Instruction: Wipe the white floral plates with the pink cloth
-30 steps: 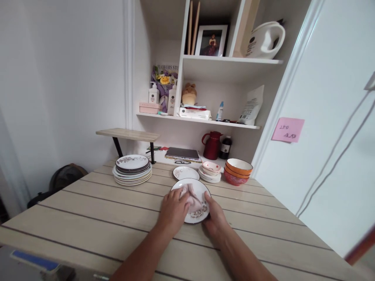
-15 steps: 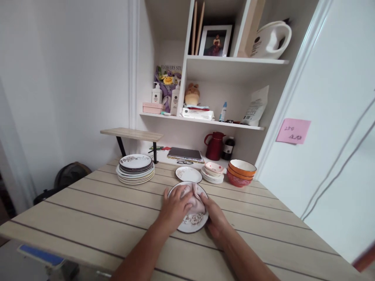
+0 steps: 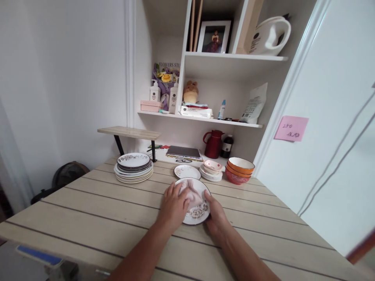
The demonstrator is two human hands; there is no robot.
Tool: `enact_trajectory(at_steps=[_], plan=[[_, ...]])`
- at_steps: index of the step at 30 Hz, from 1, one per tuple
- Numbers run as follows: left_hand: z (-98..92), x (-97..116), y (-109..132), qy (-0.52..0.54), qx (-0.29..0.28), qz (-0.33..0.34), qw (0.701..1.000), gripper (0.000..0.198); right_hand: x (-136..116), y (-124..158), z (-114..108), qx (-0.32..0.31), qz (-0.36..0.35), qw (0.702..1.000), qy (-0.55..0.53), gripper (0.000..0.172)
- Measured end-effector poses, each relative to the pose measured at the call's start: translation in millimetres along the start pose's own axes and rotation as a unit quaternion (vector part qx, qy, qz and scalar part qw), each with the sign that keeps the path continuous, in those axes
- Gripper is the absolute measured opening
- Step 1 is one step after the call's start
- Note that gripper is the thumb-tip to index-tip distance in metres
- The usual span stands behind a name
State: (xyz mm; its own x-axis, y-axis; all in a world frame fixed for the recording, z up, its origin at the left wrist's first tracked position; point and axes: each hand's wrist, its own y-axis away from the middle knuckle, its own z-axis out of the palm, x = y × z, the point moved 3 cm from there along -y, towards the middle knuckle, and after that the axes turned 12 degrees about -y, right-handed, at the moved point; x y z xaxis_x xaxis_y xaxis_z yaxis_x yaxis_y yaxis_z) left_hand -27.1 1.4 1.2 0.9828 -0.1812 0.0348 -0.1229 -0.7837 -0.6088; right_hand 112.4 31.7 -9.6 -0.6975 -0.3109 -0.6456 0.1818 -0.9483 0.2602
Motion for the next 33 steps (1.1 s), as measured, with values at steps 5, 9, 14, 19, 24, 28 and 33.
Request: enact_trajectory(at_steps=[5,9,14,19,24,28,33], plan=[[-7.3,17,3,0.023,-0.011,0.099,0.995,0.041,0,-3,-2,-0.015,0.000,1.000,-0.001,0.033],[-9.5,28,6,0.029,-0.013,0.160,0.987,0.041,2,-4,-3,-0.039,-0.001,0.999,0.016,0.030],[-0.9,17,5,0.011,-0.018,0.082,0.996,0.043,3,0,3,-0.078,-0.013,0.996,0.032,0.039],[-0.9,13,3,0.002,-0.013,0.049,0.999,0.045,5,0,4,-0.066,-0.014,0.997,0.024,0.039],[-2.7,16,3,0.015,-0.039,0.076,0.996,0.049,4,-2,0,-0.043,-0.005,0.999,-0.003,0.037],[-4.0,18,4,0.036,-0.078,0.123,0.989,0.055,1,-6,-4,-0.032,-0.024,0.999,-0.019,0.027],[-14.9,19,6,0.066,-0.093,0.189,0.975,0.049,2,-11,-6,-0.015,-0.023,1.000,-0.011,0.022]])
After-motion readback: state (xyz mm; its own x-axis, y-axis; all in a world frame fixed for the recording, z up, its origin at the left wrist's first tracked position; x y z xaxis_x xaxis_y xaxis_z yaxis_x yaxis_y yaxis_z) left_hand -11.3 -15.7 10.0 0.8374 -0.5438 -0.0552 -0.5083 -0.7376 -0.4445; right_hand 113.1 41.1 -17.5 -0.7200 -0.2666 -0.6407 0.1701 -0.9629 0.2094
